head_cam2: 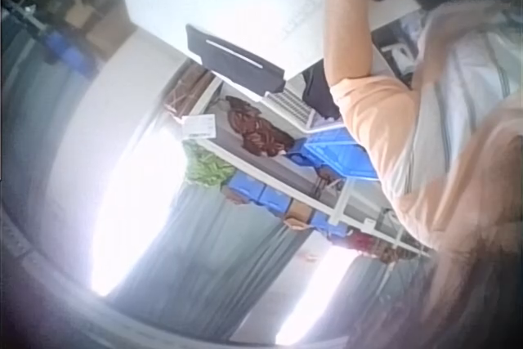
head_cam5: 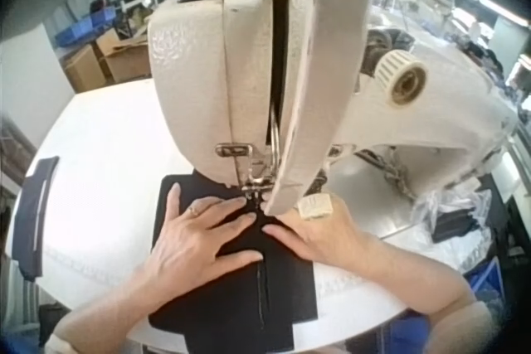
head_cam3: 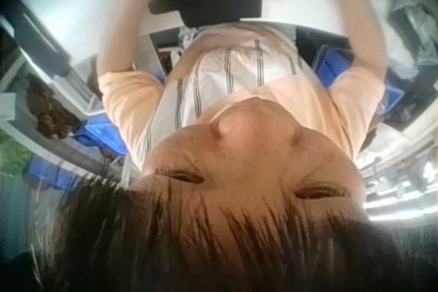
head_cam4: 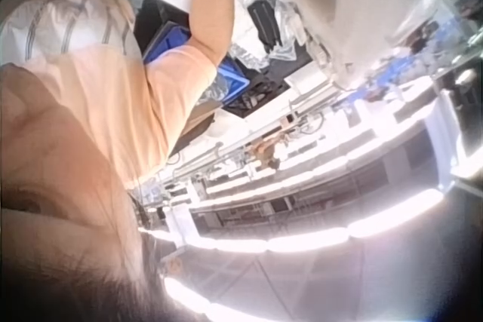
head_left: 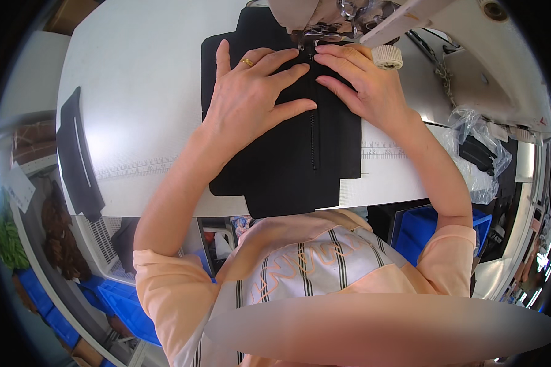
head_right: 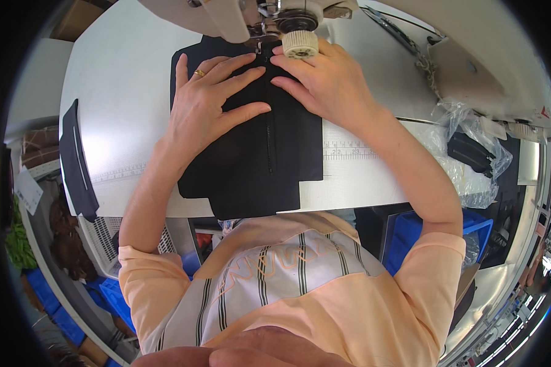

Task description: Sewing a zipper and pocket components into a leather or fabric panel using an industrial sewing machine.

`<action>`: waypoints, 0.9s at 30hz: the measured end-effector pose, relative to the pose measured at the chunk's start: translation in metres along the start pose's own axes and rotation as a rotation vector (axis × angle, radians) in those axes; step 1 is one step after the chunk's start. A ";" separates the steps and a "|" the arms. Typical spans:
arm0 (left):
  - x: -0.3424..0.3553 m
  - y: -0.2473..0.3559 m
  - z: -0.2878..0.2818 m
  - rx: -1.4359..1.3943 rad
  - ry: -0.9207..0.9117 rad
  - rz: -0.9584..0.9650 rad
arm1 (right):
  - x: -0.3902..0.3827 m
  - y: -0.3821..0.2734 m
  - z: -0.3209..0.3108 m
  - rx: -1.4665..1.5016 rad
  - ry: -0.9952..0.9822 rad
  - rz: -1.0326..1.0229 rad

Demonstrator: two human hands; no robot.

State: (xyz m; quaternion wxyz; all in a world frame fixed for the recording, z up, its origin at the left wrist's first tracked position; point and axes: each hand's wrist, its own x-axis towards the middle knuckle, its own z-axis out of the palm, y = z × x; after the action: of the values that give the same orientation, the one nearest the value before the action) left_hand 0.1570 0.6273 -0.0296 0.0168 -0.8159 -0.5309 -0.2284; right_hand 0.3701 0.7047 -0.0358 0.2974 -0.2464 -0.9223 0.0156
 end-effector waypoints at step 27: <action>-0.003 0.001 0.006 0.015 0.031 0.033 | 0.009 0.009 0.027 -0.013 -0.006 0.228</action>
State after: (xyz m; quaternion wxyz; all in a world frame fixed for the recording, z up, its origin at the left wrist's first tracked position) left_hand 0.1591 0.6261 -0.0355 0.0348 -0.8209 -0.5185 -0.2367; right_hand 0.3531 0.7197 -0.0547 0.2893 -0.3514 -0.8893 0.0438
